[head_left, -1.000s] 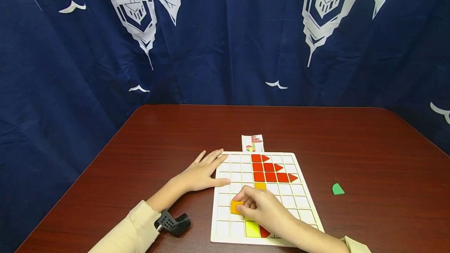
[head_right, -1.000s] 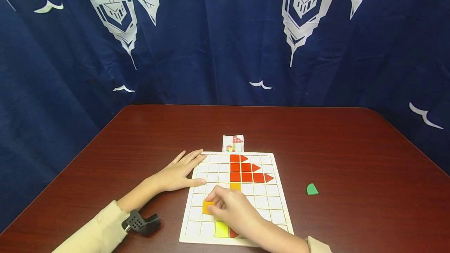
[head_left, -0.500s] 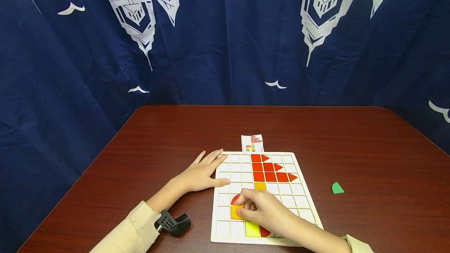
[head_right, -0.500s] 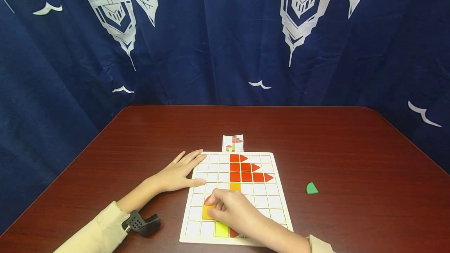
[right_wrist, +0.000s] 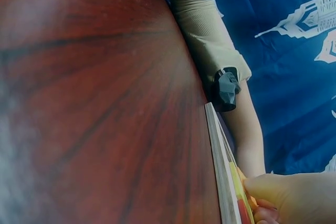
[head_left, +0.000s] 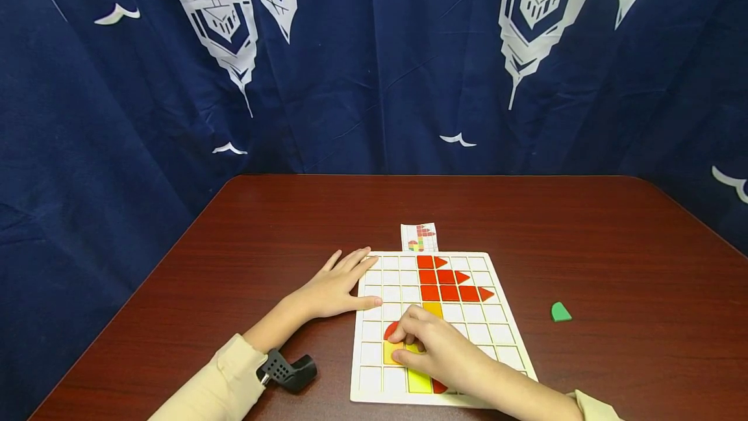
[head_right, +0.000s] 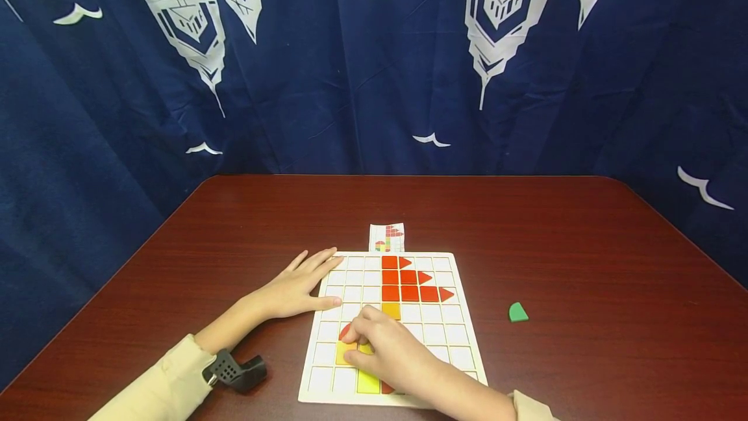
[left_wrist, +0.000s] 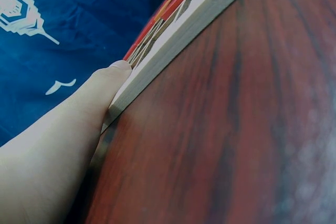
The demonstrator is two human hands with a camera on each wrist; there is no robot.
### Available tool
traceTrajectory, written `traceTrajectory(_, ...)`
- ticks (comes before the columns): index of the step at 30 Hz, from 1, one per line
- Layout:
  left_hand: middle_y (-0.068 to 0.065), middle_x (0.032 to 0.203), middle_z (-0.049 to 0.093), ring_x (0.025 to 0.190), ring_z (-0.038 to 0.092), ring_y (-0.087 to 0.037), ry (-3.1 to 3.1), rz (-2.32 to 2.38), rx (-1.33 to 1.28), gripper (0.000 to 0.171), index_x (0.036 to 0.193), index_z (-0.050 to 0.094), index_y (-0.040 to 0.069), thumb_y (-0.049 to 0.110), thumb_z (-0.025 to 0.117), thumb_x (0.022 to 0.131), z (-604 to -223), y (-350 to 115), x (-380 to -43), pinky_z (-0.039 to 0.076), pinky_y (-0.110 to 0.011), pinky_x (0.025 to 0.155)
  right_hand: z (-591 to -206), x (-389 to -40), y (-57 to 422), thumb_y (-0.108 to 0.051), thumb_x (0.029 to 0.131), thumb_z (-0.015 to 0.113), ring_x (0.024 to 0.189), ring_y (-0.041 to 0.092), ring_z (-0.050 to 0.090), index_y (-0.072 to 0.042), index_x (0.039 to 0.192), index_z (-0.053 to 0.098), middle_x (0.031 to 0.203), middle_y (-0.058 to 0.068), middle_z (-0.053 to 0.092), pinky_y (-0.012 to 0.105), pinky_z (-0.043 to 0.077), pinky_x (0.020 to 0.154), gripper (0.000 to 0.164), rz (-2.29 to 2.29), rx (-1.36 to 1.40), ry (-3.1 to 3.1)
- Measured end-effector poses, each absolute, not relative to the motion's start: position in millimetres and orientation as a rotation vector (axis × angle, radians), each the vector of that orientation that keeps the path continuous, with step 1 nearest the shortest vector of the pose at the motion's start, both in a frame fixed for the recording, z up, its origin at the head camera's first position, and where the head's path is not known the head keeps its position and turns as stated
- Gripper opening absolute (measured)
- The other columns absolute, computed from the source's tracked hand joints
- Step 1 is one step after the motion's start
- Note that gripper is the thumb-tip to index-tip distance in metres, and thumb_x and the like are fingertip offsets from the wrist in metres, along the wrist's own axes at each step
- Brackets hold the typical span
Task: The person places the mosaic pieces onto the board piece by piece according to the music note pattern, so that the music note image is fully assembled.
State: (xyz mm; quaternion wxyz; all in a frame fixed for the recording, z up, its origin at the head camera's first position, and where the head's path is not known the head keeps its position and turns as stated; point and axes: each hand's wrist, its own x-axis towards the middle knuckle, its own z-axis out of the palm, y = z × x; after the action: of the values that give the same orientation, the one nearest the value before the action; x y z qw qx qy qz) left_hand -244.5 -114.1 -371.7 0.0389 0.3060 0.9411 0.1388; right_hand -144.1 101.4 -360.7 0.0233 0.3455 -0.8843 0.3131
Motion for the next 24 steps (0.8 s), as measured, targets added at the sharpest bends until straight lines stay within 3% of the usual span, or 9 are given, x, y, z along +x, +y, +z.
traceTrajectory(8,0.001,0.154,0.013,0.141,0.011,-0.012,2.880,0.435,0.931,0.082,0.146,0.020,0.024,0.068,0.044,0.081,-373.4,-115.3,-243.1,0.000,-0.045,0.114,-359.0,-142.9,102.8,-0.016,0.081,0.067,0.077,0.000,0.050,-0.016,0.088,0.067,0.086,-0.012,0.055,0.017,0.046,0.068,0.007,0.786,1.147,-2.689)
traceTrajectory(15,0.001,0.154,0.013,0.141,0.011,-0.013,2.871,0.444,0.945,0.082,0.146,0.020,0.024,0.068,0.044,0.081,-373.5,-114.7,-243.2,0.000,-0.046,0.114,-345.5,-138.3,116.2,-0.021,0.081,0.067,0.077,-0.001,0.050,-0.023,0.086,0.064,0.087,-0.018,0.052,0.018,0.045,0.066,0.006,0.651,1.170,-2.734)
traceTrajectory(24,0.002,0.154,0.012,0.141,0.011,-0.012,2.870,0.423,0.943,0.082,0.146,0.018,0.025,0.069,0.042,0.081,-371.2,-115.2,-244.8,0.000,-0.046,0.114,-328.8,-142.5,155.7,-0.018,0.082,0.066,0.082,0.000,0.053,-0.027,0.092,0.062,0.091,-0.018,0.057,0.021,0.047,0.067,0.014,0.673,0.977,-2.718)
